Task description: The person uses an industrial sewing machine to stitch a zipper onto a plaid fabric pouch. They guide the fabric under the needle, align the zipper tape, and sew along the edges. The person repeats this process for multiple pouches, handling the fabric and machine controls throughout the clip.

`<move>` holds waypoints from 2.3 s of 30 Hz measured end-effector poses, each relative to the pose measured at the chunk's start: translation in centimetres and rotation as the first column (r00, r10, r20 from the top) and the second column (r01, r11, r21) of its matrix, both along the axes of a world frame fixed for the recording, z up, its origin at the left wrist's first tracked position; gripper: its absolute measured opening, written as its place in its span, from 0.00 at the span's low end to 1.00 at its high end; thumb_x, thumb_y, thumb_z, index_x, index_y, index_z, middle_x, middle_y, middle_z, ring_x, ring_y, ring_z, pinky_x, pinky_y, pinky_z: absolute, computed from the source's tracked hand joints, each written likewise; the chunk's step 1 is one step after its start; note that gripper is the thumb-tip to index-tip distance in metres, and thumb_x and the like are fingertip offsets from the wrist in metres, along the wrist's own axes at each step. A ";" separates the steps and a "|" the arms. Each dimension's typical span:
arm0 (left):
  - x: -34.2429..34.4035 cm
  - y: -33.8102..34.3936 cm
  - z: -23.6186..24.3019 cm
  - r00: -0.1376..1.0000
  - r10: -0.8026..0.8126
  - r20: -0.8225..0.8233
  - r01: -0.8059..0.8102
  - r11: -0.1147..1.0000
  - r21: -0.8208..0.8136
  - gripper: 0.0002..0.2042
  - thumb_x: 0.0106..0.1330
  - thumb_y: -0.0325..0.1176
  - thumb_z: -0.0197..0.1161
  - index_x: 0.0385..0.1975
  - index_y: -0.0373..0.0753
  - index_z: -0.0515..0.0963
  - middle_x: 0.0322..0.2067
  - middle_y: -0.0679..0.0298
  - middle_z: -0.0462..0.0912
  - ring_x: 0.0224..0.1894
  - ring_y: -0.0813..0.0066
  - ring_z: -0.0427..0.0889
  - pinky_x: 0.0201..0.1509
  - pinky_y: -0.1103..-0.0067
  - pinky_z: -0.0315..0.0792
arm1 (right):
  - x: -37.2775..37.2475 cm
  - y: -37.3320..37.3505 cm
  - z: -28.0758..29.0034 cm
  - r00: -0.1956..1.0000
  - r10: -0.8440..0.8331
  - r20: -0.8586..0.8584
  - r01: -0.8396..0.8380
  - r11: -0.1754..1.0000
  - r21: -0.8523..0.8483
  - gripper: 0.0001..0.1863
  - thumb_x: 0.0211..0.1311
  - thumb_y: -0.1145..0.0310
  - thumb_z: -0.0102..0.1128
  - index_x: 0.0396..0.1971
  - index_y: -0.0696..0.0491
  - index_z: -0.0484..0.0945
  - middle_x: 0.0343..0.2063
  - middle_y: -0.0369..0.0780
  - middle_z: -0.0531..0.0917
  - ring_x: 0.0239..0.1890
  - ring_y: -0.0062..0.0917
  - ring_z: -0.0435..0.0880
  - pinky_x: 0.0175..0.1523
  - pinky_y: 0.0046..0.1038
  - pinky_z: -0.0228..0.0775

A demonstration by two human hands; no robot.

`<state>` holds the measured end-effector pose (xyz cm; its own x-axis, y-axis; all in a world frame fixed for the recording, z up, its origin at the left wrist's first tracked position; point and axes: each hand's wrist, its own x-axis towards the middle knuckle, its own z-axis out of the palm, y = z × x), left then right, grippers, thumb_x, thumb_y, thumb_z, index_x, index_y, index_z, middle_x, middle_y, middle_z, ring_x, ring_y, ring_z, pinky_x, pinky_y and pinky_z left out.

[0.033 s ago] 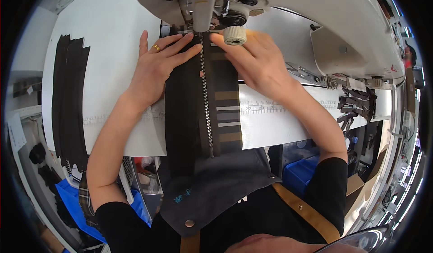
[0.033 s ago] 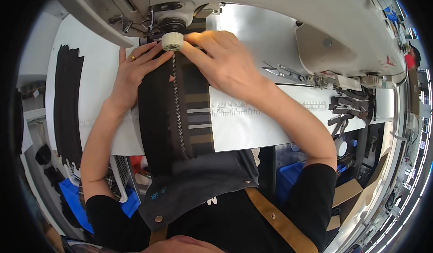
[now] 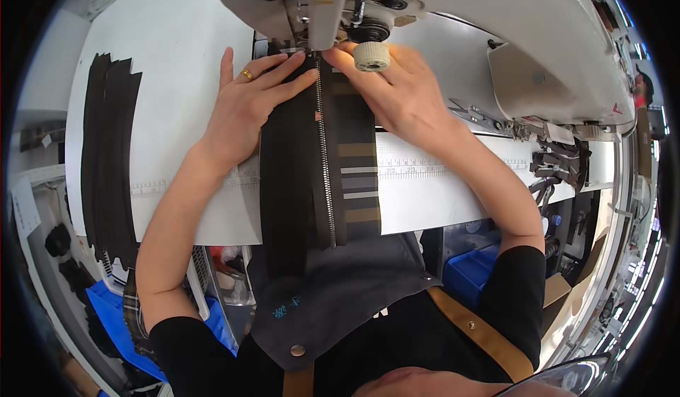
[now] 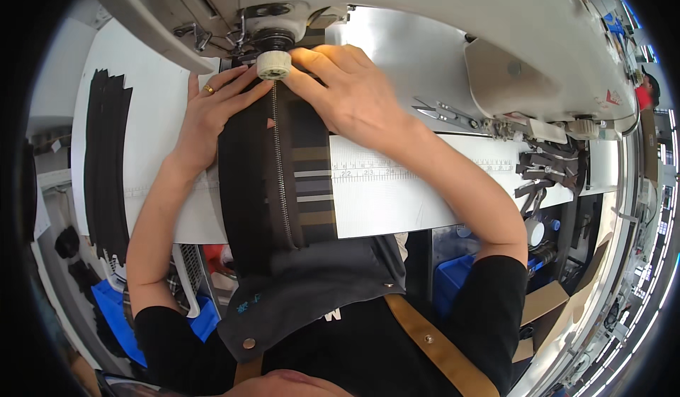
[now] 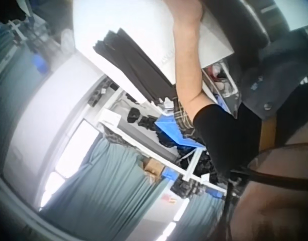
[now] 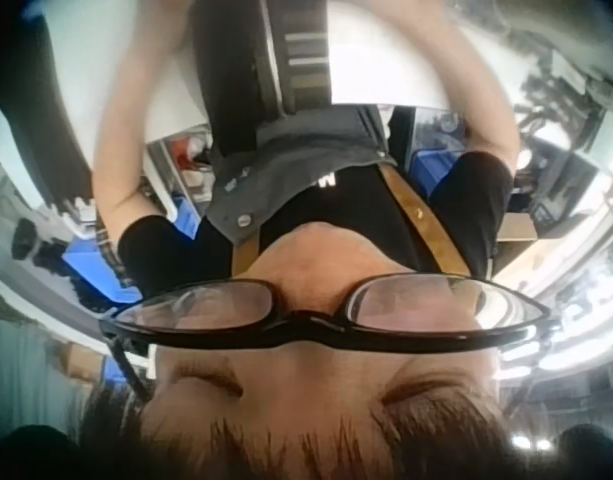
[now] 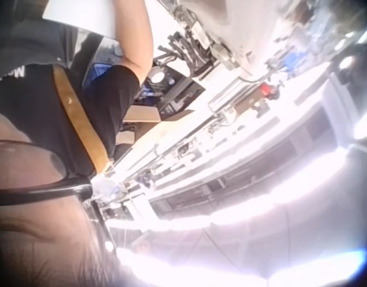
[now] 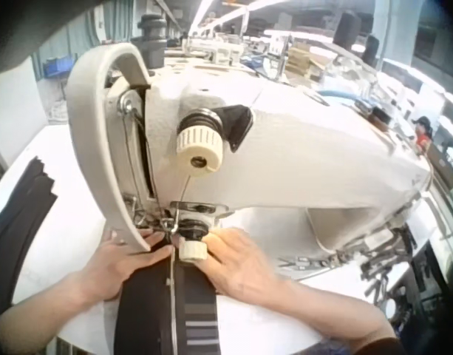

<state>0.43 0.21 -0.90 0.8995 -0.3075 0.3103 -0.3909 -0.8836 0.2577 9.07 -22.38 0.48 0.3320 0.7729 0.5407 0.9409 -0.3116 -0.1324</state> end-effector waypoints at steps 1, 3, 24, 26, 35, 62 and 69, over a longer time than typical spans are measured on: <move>0.1 0.1 0.0 1.000 -0.001 0.005 0.001 1.000 0.009 0.24 0.57 0.23 0.52 0.54 0.54 0.74 0.57 0.69 0.73 0.59 0.66 0.69 0.67 0.47 0.36 | 0.5 0.4 -0.4 1.000 -0.022 0.020 0.022 0.999 -0.034 0.20 0.45 0.76 0.58 0.44 0.51 0.76 0.42 0.40 0.78 0.47 0.35 0.75 0.49 0.32 0.66; 0.0 -0.1 0.0 1.000 0.002 0.008 -0.002 1.000 0.012 0.24 0.58 0.24 0.53 0.54 0.54 0.74 0.58 0.69 0.72 0.59 0.67 0.69 0.67 0.47 0.36 | 0.5 0.7 -0.9 0.996 -0.052 0.076 0.056 0.997 -0.054 0.17 0.46 0.76 0.57 0.40 0.51 0.76 0.41 0.40 0.78 0.48 0.35 0.74 0.49 0.33 0.66; 0.0 -0.2 -0.2 0.999 0.004 0.032 -0.004 1.000 0.009 0.21 0.59 0.33 0.59 0.54 0.54 0.74 0.58 0.68 0.72 0.59 0.68 0.69 0.67 0.46 0.37 | 2.4 0.3 -1.1 0.954 -0.285 -0.093 0.278 0.958 -0.075 0.07 0.55 0.67 0.56 0.23 0.53 0.72 0.18 0.40 0.79 0.22 0.36 0.79 0.27 0.35 0.69; 0.0 -0.2 -0.2 0.999 0.003 0.040 -0.003 1.000 0.006 0.20 0.59 0.34 0.59 0.53 0.54 0.75 0.57 0.68 0.73 0.59 0.68 0.69 0.67 0.46 0.37 | 2.6 -0.2 -1.0 0.963 -0.252 -0.095 0.251 0.968 -0.024 0.06 0.56 0.68 0.56 0.24 0.54 0.73 0.18 0.41 0.79 0.22 0.35 0.79 0.27 0.34 0.68; -0.3 0.3 -0.5 0.999 0.017 0.050 -0.019 0.999 0.038 0.22 0.55 0.42 0.64 0.53 0.51 0.76 0.57 0.66 0.74 0.58 0.66 0.70 0.67 0.49 0.38 | -2.8 -9.2 4.8 0.987 -0.131 -0.089 0.148 0.964 0.219 0.07 0.61 0.74 0.55 0.31 0.61 0.80 0.32 0.43 0.84 0.27 0.23 0.81 0.43 0.24 0.71; 0.1 0.1 0.3 1.000 -0.002 -0.017 0.003 1.000 0.011 0.22 0.57 0.28 0.57 0.53 0.53 0.75 0.56 0.67 0.74 0.59 0.66 0.70 0.66 0.45 0.38 | 0.7 1.6 1.8 -0.106 0.175 -0.979 0.280 0.950 0.139 0.14 0.65 0.68 0.52 0.46 0.61 0.74 0.31 0.39 0.81 0.28 0.18 0.80 0.35 0.21 0.73; 0.0 -0.3 0.6 1.000 -0.007 -0.010 0.007 0.999 0.050 0.22 0.57 0.29 0.57 0.54 0.53 0.75 0.53 0.66 0.76 0.57 0.64 0.70 0.65 0.45 0.40 | 1.9 1.3 0.0 0.009 0.303 -0.953 0.335 0.897 0.288 0.11 0.61 0.69 0.58 0.41 0.59 0.78 0.36 0.41 0.82 0.30 0.20 0.79 0.36 0.23 0.73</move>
<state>0.42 -0.06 -0.32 0.9003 -0.3285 0.2855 -0.3946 -0.8927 0.2174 10.97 -21.05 0.48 0.7716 0.6195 -0.1444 -0.2209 0.0481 -0.9741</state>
